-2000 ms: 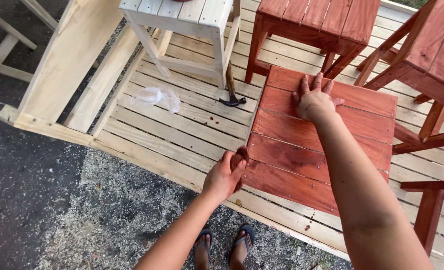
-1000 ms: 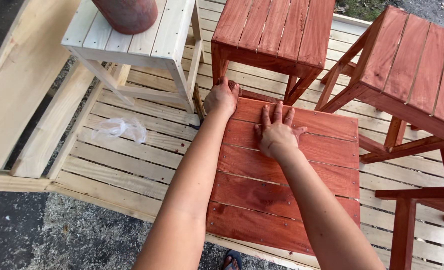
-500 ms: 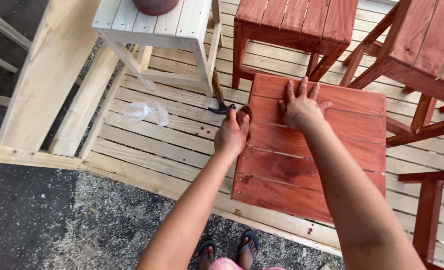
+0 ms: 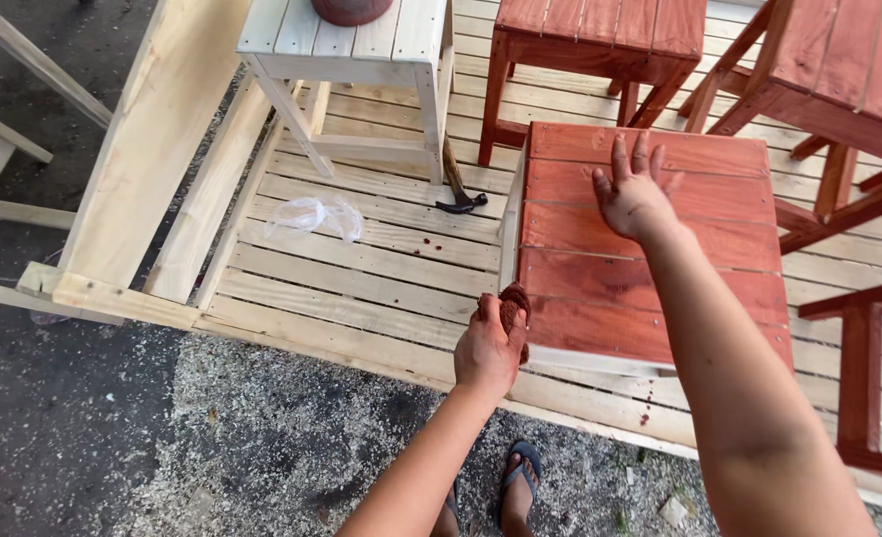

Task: The person applies reddish-brown stain to a wooden stool using a cloth. They rub the stain onto the seat and legs, periodically dipping the cloth into a bucket to reload stain. The stool is turned to access different sides during the process.

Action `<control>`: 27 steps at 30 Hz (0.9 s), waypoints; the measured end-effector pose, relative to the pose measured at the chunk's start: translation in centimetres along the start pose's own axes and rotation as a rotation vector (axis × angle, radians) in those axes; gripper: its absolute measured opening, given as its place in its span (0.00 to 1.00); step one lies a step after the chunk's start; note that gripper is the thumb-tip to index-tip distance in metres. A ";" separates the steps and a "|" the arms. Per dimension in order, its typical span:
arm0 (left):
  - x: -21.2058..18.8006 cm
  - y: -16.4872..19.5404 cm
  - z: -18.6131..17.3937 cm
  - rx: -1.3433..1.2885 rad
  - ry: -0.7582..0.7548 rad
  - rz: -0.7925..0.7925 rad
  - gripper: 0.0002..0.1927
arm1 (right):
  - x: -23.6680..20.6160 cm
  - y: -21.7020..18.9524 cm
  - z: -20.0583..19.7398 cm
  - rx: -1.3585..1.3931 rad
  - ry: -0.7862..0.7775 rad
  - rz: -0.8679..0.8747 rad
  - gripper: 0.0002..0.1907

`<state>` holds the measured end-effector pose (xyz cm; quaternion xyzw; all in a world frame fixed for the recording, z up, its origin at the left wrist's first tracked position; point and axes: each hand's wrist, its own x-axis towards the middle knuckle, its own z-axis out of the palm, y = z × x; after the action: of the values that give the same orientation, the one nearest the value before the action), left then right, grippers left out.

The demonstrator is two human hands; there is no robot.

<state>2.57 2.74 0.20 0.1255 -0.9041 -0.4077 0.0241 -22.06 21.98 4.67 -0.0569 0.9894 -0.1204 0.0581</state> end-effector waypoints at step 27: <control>-0.4 1.3 0.6 -0.361 -0.032 0.063 0.26 | -33.4 6.5 -0.7 1.854 0.597 0.610 0.20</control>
<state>2.62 4.11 0.78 0.0841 -0.8201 -0.5643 0.0446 10.16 32.62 7.10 0.2972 0.4534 -0.8283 -0.1414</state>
